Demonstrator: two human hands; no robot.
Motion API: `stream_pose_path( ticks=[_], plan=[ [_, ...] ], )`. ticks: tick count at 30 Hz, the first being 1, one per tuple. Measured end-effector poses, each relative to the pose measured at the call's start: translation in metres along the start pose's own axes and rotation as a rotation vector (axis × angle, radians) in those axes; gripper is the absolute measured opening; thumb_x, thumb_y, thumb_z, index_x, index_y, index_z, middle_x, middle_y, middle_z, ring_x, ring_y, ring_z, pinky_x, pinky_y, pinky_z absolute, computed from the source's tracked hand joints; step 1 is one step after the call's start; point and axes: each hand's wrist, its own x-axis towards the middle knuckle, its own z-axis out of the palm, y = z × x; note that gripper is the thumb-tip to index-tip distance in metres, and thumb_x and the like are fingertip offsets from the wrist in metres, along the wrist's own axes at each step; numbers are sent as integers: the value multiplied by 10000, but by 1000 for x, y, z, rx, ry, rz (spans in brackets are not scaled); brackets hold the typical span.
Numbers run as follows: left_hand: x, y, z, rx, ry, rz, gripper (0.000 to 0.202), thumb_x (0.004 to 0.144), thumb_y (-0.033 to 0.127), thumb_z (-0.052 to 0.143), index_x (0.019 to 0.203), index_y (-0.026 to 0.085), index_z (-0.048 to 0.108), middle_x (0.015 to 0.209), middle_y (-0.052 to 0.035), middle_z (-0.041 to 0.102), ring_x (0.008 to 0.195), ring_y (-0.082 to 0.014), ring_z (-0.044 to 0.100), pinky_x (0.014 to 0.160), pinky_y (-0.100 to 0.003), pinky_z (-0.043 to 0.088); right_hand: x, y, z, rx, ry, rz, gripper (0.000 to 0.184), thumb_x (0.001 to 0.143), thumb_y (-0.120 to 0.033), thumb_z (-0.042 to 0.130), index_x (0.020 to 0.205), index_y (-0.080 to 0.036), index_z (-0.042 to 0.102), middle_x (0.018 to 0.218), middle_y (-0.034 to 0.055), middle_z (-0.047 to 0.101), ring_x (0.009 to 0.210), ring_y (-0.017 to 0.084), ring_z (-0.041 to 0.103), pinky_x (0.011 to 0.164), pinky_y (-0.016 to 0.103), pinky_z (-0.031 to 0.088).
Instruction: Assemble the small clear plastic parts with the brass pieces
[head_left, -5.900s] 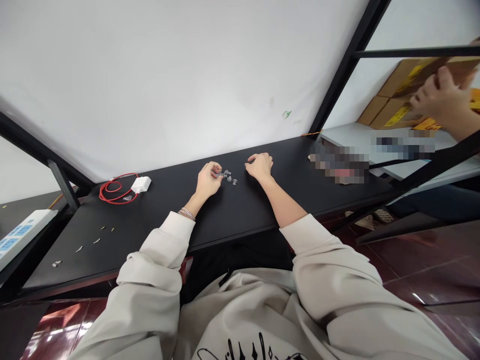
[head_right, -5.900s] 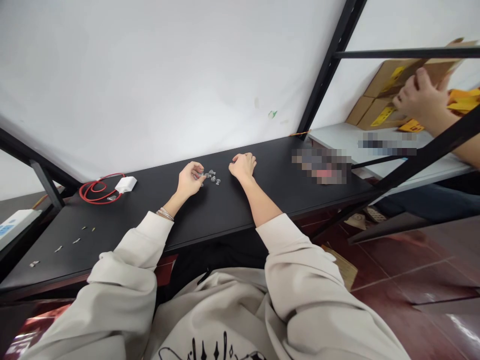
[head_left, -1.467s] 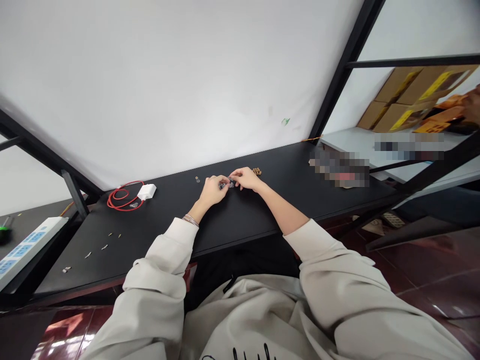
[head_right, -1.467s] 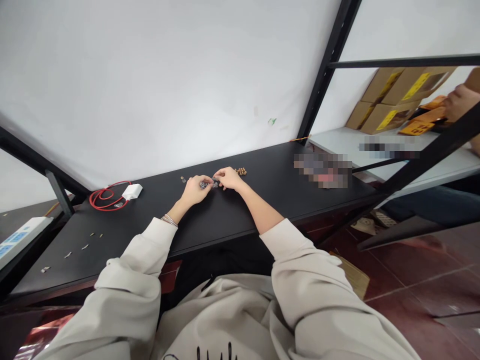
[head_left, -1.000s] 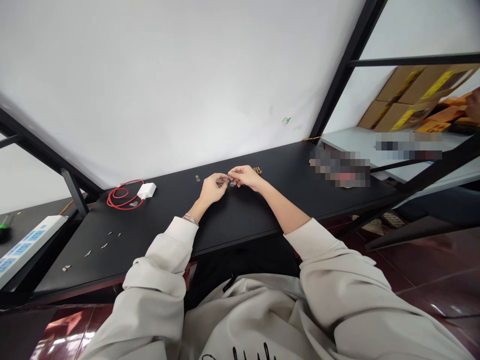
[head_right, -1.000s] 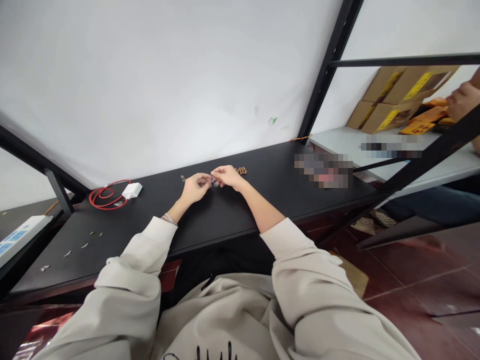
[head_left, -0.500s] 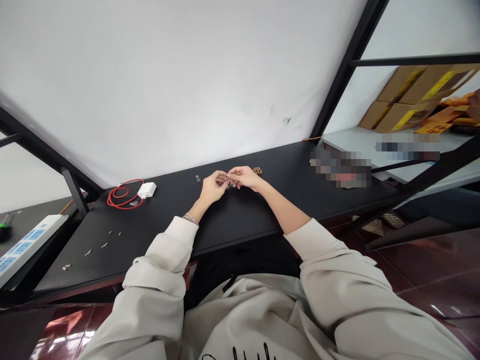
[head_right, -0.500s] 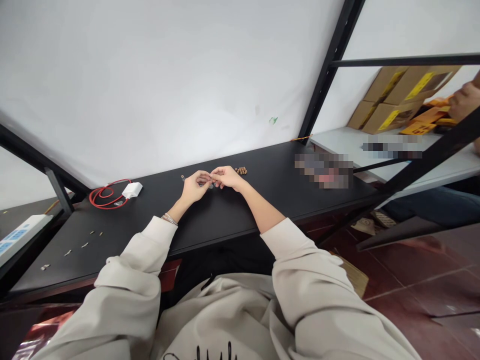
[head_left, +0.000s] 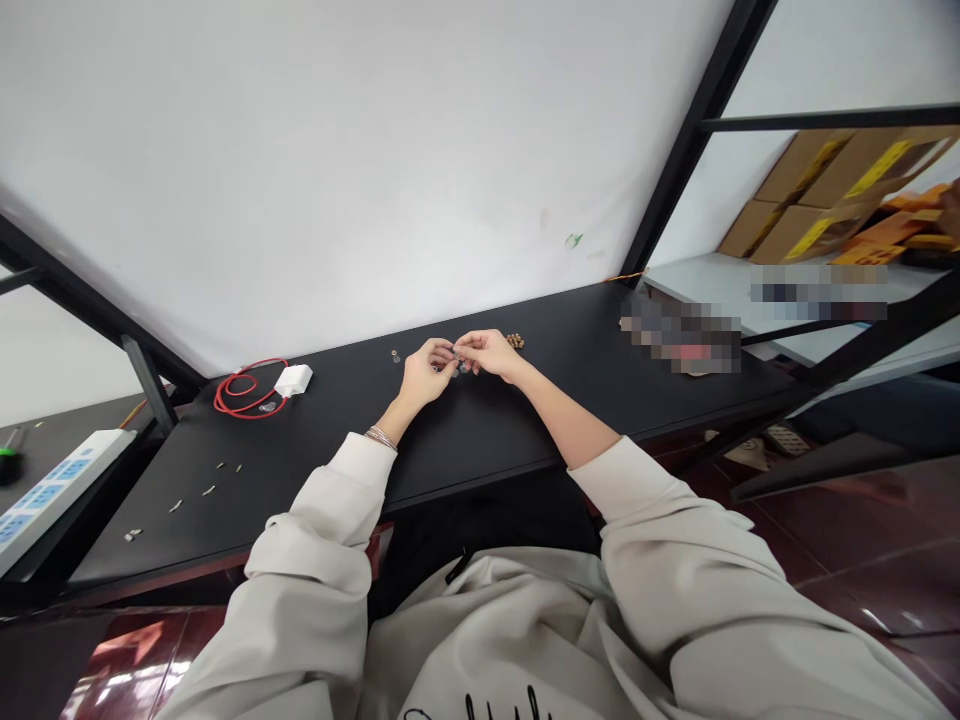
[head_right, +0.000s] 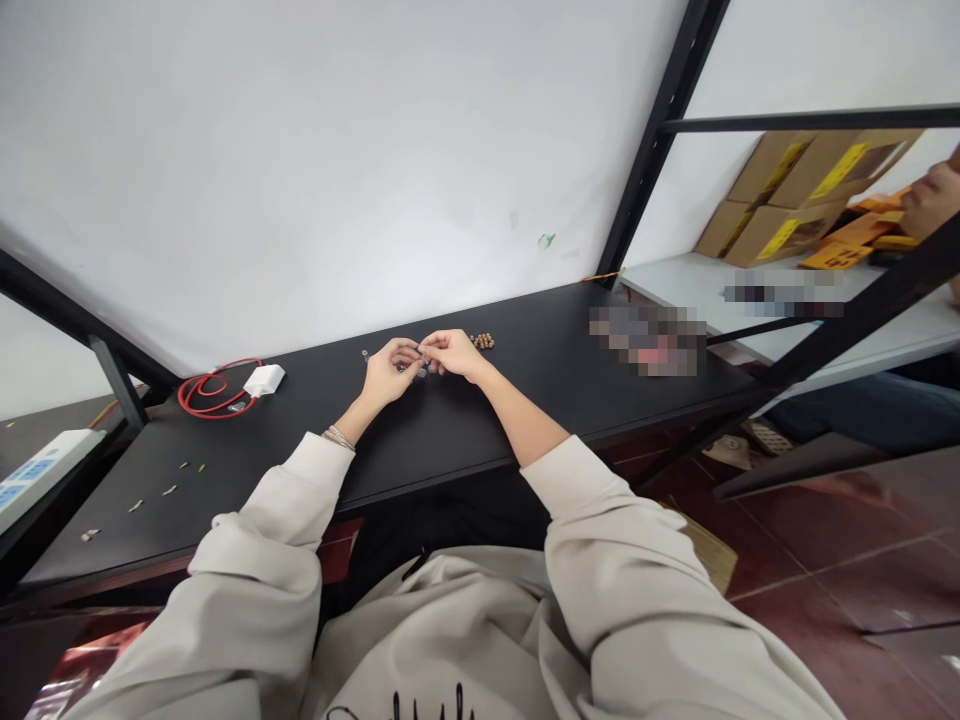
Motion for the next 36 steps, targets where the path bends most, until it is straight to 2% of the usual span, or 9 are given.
stream_pose_path(
  ticks=[9,20,26,31,36],
  plan=[
    [1,-3,2,-57,23,-28,243,806,141,727,1021,193,625,844,-32,738,783,-161,737,774,-314,606,0,1,1,-39,15,-39,149,823,-231,811,829,-128,704,599,1,666,464,83,569,396,170,443],
    [1,0,2,-60,76,-81,262,782,178,787,1002,187,644,915,-58,736,808,-170,738,797,-328,616,-4,-1,1,1,-48,12,234,862,-341,803,829,-127,714,707,54,725,523,114,651,420,188,519],
    [3,-4,3,-80,98,-122,234,793,185,780,984,179,646,1014,-92,744,876,-190,747,825,-342,616,-4,-3,1,33,-53,19,177,837,-268,822,891,-126,732,761,60,738,578,130,682,457,202,549],
    [2,-6,2,-48,73,-140,158,827,217,760,948,185,664,923,-75,761,826,-196,745,809,-361,615,-4,-3,1,29,-9,-9,174,800,-234,839,867,-129,718,750,54,734,581,130,670,467,212,546],
    [1,-6,1,-87,37,-142,190,818,244,780,961,178,673,899,-84,765,853,-212,747,814,-370,611,-3,-1,2,17,-6,-40,124,795,-187,814,837,-130,712,664,23,698,538,109,622,452,195,513]
  ],
)
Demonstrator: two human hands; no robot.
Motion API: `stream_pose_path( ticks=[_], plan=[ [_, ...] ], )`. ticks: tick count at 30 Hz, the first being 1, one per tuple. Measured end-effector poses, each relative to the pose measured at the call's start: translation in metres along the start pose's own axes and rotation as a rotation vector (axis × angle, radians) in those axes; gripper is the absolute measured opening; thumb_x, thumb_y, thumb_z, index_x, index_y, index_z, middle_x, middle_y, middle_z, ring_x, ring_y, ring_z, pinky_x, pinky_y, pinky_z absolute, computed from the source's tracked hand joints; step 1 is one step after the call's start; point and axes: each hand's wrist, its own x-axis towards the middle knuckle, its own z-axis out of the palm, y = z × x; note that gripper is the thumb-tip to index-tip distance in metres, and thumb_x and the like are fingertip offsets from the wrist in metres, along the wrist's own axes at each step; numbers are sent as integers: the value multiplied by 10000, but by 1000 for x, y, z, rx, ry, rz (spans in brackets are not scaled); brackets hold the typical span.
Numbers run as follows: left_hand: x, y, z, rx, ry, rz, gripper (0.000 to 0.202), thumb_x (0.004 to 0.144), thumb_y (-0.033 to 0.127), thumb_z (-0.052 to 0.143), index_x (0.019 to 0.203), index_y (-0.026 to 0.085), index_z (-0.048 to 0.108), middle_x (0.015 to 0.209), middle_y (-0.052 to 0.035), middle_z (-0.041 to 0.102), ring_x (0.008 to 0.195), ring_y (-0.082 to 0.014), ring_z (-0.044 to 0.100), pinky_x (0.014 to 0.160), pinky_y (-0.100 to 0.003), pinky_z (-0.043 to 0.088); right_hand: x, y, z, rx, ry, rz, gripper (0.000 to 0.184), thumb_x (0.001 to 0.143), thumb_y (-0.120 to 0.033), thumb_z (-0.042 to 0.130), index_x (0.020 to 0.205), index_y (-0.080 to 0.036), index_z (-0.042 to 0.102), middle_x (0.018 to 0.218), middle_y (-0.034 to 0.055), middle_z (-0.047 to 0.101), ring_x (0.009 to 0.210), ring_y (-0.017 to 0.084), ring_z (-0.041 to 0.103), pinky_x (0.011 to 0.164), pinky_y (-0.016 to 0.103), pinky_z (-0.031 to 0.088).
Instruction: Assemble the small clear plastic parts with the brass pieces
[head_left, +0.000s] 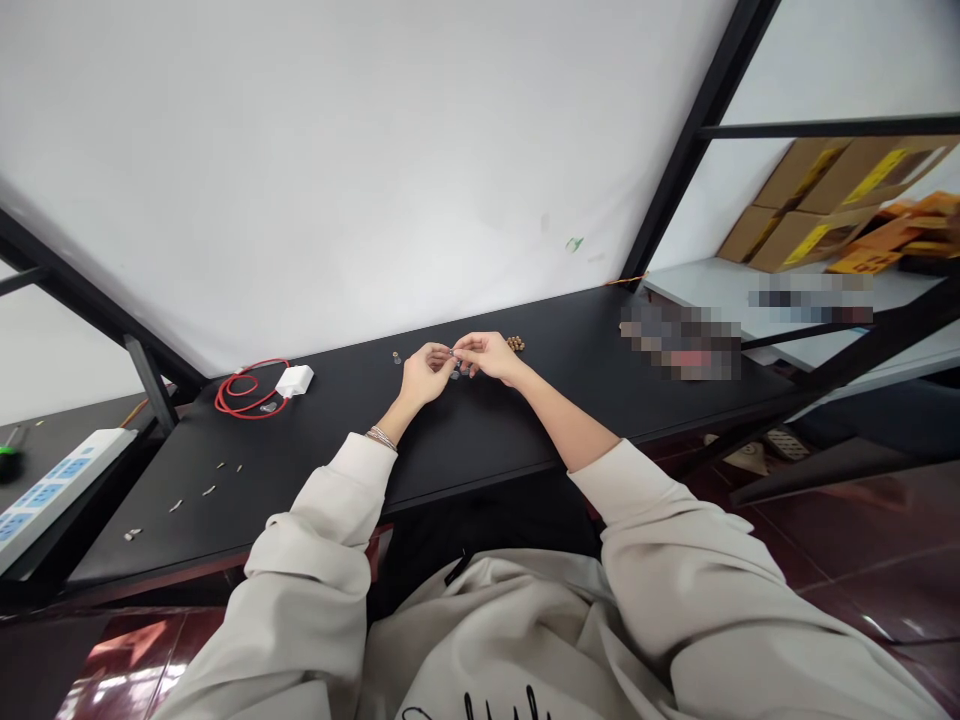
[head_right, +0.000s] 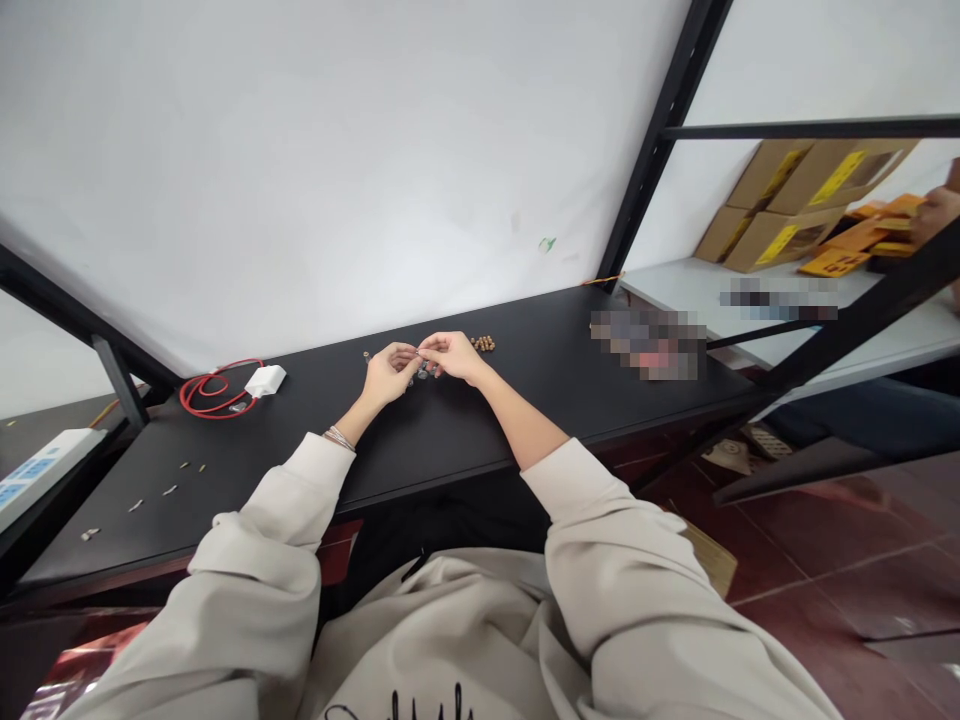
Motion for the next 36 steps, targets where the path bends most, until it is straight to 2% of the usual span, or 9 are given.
stream_pose_path(
  ticks=[5,10,16,21,31,34,36],
  plan=[
    [1,-2,0,-90,-30,-21,280,804,333,810,974,158,672,925,-115,767,890,-228,752,839,-382,613,3,4,1,1,25,-16,124,765,-192,824,809,-133,724,616,14,683,513,106,598,426,189,475],
    [2,-4,2,-125,-3,-40,371,759,419,852,942,163,657,921,-119,764,874,-229,750,818,-378,614,3,4,-3,31,-10,30,139,726,-166,847,820,-119,757,636,31,710,527,112,622,444,194,488],
    [4,-5,1,-100,-17,4,345,779,393,830,1003,154,719,939,-117,774,879,-231,748,850,-386,604,-1,-2,-5,75,-29,99,164,742,-192,872,859,-114,787,680,61,739,590,140,687,484,200,527],
    [5,-6,-1,-63,-34,16,268,827,377,778,980,161,743,944,-113,786,899,-242,756,876,-388,596,-3,-6,-2,99,-18,138,118,841,-235,815,856,-129,766,753,68,757,587,138,691,461,202,520],
    [4,5,-3,116,-30,-2,156,832,271,734,935,153,731,863,-97,779,773,-226,746,754,-351,592,-1,-6,-3,36,68,137,126,858,-245,805,851,-134,747,742,55,739,519,94,627,426,175,474],
    [11,6,-11,133,2,-32,108,818,230,731,903,162,732,833,-85,775,773,-231,750,757,-351,594,0,-6,-3,36,83,147,100,869,-222,790,848,-136,744,728,42,727,517,91,625,421,173,466],
    [19,5,-23,114,64,-45,97,819,223,726,893,160,729,788,-77,764,758,-232,750,783,-363,596,0,-6,-2,33,96,158,94,871,-213,787,845,-136,740,718,37,720,515,92,624,414,174,459]
  ],
)
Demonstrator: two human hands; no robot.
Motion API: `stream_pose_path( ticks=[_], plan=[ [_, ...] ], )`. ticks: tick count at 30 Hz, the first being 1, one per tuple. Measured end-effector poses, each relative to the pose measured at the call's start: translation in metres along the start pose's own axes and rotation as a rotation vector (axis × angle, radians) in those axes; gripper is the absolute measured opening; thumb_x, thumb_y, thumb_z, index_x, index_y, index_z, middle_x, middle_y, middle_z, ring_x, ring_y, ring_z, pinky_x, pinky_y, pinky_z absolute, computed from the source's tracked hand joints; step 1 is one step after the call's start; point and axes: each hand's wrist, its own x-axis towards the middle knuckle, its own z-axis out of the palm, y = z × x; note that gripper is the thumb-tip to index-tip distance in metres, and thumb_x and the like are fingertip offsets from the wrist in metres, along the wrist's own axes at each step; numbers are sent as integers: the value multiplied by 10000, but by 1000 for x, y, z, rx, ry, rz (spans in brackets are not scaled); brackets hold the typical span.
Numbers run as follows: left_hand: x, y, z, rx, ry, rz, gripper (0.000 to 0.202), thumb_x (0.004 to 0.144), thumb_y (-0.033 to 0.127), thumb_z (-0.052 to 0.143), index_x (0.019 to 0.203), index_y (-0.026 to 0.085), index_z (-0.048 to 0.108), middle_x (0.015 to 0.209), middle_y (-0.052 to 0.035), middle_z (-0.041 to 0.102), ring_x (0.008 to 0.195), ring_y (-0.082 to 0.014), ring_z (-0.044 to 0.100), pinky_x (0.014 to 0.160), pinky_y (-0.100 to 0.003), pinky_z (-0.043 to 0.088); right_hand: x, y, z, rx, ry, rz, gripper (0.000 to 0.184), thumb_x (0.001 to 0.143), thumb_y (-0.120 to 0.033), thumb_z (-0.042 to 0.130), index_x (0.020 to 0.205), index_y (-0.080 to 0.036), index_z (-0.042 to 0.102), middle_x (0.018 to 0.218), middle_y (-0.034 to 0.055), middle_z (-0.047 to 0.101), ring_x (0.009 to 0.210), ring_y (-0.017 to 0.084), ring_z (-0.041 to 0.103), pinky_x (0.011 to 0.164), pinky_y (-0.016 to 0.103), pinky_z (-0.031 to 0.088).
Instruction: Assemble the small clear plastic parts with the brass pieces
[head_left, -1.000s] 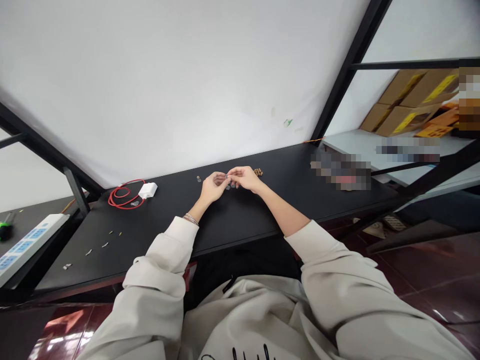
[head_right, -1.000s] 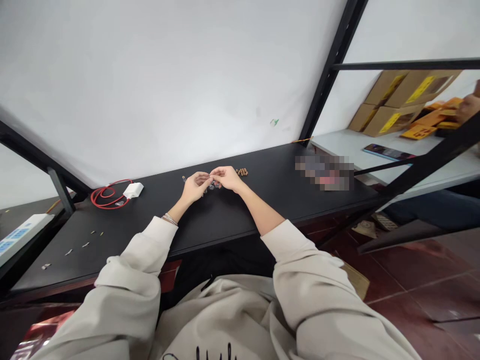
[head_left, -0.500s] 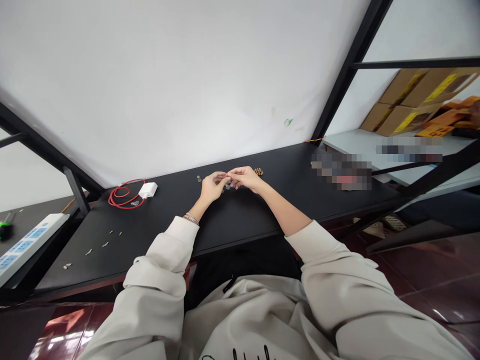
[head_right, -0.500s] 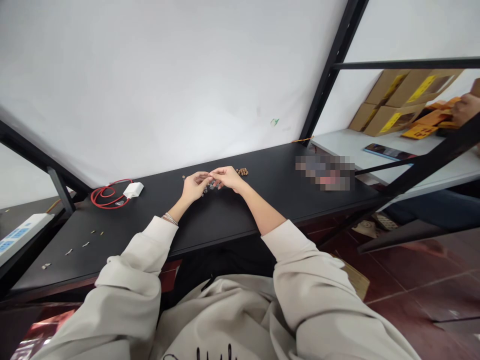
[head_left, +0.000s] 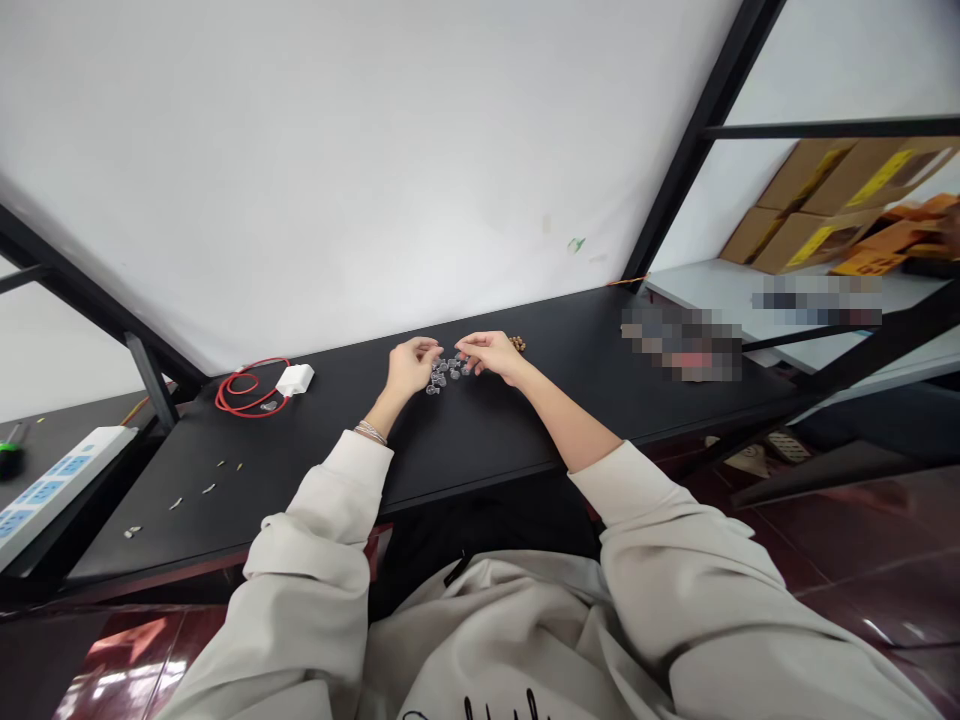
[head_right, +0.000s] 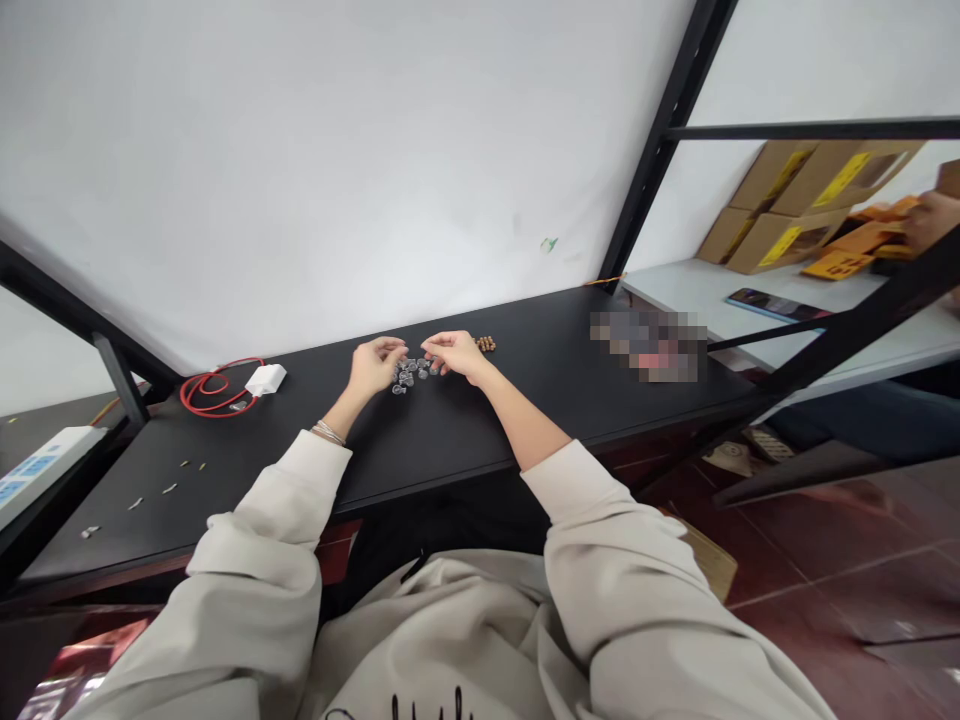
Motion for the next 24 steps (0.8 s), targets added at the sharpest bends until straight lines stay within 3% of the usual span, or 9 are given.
stream_pose_path(
  ticks=[8,12,17,20,24],
  plan=[
    [26,-33,-78,-93,308,-15,181,817,245,710,961,139,686,816,-79,737,777,-202,743,816,-340,591,-2,-5,2,-23,7,17,100,872,-201,787,826,-131,732,720,36,719,506,83,609,415,177,457],
    [28,-53,-96,-27,404,-9,219,856,296,676,1029,165,647,833,-52,728,754,-173,740,758,-291,582,-3,-6,2,-24,8,20,105,874,-202,788,825,-129,731,719,39,720,501,83,608,408,178,449],
    [24,-61,-95,175,320,-120,239,984,356,500,899,183,641,713,-16,696,578,-123,657,667,-251,536,-2,-6,2,-14,3,22,130,855,-228,812,812,-135,732,721,47,722,505,86,610,403,175,448],
    [21,-60,-93,280,213,-192,251,967,356,542,813,184,641,658,-18,684,533,-132,621,628,-258,510,-2,-5,2,-16,4,25,137,850,-235,814,801,-137,732,728,54,729,506,90,611,405,179,447],
    [20,-60,-90,300,81,-205,88,906,208,592,853,176,655,756,-34,730,569,-136,651,637,-258,512,-1,-4,2,-9,3,32,119,867,-218,786,798,-136,734,726,55,728,508,92,614,412,183,444]
  ],
)
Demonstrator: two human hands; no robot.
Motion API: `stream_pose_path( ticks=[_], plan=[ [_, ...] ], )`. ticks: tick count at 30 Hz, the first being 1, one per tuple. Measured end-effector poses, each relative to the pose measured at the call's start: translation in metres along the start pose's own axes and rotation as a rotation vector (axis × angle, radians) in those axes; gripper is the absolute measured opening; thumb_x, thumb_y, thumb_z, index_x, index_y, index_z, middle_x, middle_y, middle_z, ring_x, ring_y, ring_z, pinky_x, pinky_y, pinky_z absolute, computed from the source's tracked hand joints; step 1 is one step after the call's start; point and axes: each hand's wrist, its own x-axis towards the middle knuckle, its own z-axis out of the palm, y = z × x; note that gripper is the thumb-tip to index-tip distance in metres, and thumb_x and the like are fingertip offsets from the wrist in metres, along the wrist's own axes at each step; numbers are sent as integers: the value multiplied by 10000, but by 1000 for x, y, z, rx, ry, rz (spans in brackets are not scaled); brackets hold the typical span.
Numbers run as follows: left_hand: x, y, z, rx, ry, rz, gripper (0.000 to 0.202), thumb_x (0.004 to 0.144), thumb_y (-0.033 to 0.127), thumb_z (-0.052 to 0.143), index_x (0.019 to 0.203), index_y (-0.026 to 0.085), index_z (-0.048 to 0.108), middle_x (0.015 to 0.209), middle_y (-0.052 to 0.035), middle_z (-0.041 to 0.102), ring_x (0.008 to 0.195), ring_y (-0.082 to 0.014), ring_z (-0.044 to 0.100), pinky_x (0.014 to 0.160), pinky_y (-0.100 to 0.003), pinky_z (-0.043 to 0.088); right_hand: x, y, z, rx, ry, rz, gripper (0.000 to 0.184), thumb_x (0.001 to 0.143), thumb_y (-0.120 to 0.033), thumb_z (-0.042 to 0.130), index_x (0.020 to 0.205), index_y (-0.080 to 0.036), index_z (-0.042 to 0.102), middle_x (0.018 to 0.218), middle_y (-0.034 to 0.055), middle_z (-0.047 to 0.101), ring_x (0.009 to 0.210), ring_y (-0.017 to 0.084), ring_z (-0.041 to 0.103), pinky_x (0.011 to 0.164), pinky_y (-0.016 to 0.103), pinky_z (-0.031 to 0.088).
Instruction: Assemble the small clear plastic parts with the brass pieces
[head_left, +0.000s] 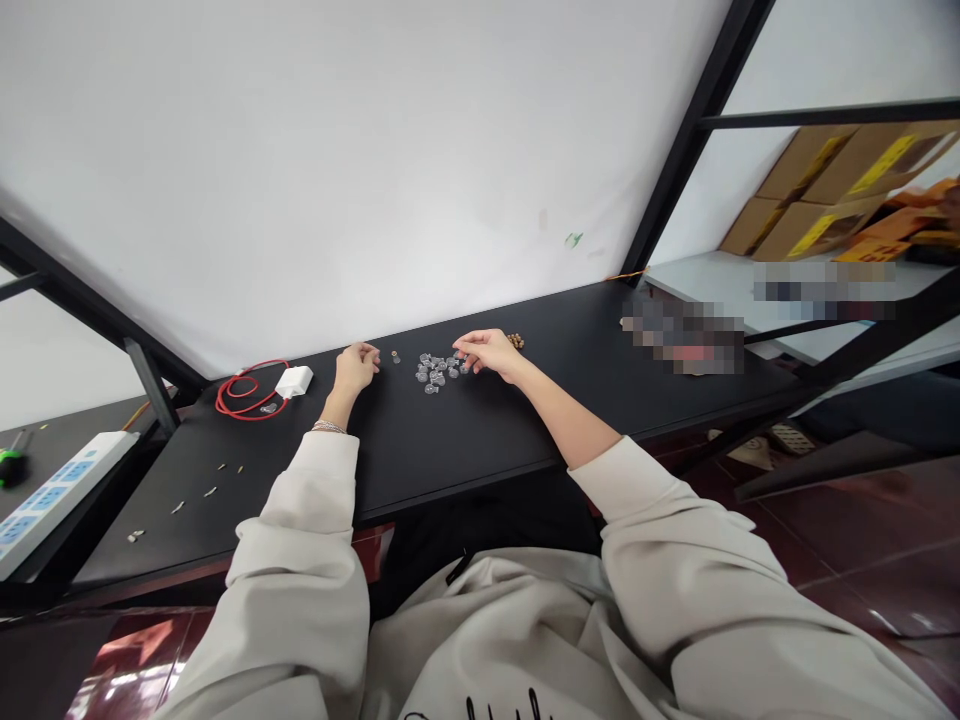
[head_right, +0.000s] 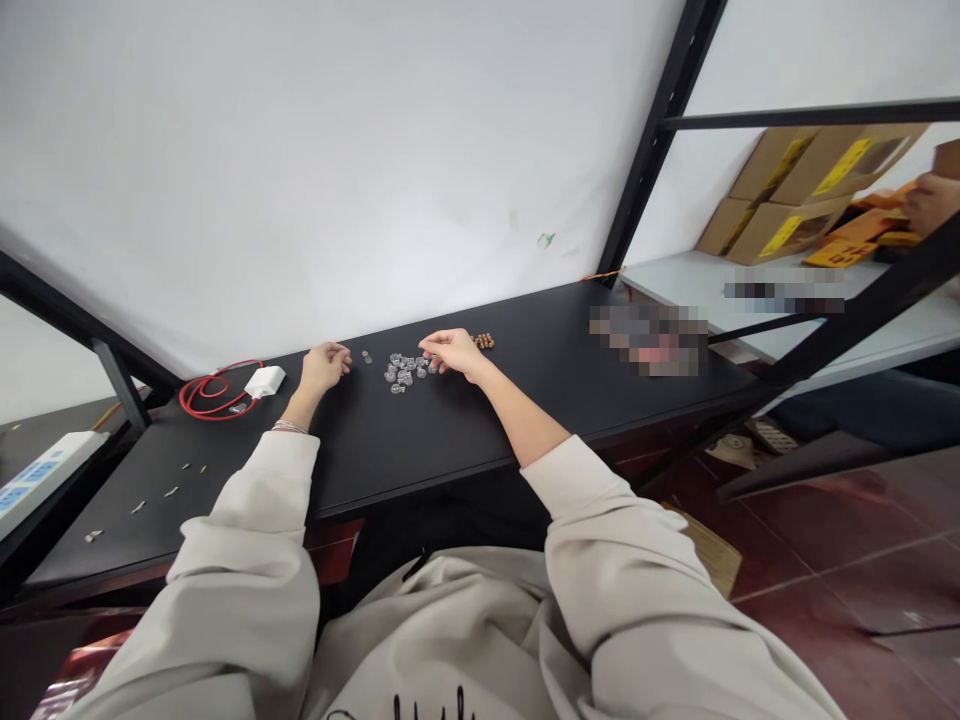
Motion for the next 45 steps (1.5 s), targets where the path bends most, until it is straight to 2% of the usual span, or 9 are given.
stream_pose_path(
  ticks=[3,7,14,18,25,35,38,41,45],
  plan=[
    [1,0,1,29,-14,47,80,875,139,595,884,170,669,806,-45,744,599,-141,673,708,-277,537,1,1,-1,11,7,8,120,865,-218,786,793,-136,734,719,54,725,511,91,616,414,179,442],
    [2,1,1,18,24,58,96,862,173,635,932,176,701,801,-53,743,680,-176,704,763,-303,557,1,1,-1,9,10,11,115,860,-211,789,792,-135,737,729,57,725,512,92,618,410,181,442],
    [2,0,3,224,-34,39,48,742,168,763,732,213,754,821,-84,758,856,-257,704,888,-381,548,3,3,-1,-5,0,14,132,849,-232,806,800,-132,735,745,57,728,514,86,619,405,175,440],
    [1,-1,5,202,-40,16,47,742,171,769,766,212,768,855,-98,766,873,-259,709,892,-385,548,4,6,-1,-9,-4,11,133,844,-235,809,797,-133,739,748,58,727,513,87,622,402,175,439],
    [-6,2,14,237,-31,137,120,756,183,750,864,221,787,952,-97,775,894,-270,703,915,-392,539,3,5,-2,-11,2,22,103,863,-211,781,809,-133,741,748,64,733,519,89,625,412,173,444],
    [-6,2,12,184,-50,121,301,746,111,716,1028,212,750,1005,-84,777,851,-240,692,921,-386,520,2,4,-1,-22,15,10,104,861,-207,776,805,-132,731,742,62,726,515,87,617,411,170,448],
    [-10,7,10,175,4,104,400,697,48,671,1061,206,725,1049,-82,760,872,-238,686,899,-371,526,5,8,-2,-108,54,-51,111,866,-222,759,799,-140,727,739,59,728,509,95,608,405,181,428],
    [-15,16,8,166,95,105,415,703,52,622,1081,201,704,1063,-73,741,880,-229,678,879,-361,531,7,14,-5,-329,102,-154,84,839,-225,771,800,-156,744,742,43,733,510,95,599,447,188,438],
    [-25,33,16,91,87,229,353,745,94,607,1069,192,708,1025,-61,737,693,-165,635,801,-322,535,9,18,-10,-554,97,-182,144,732,-199,852,846,-173,769,810,44,766,547,99,620,551,209,491]
  ],
)
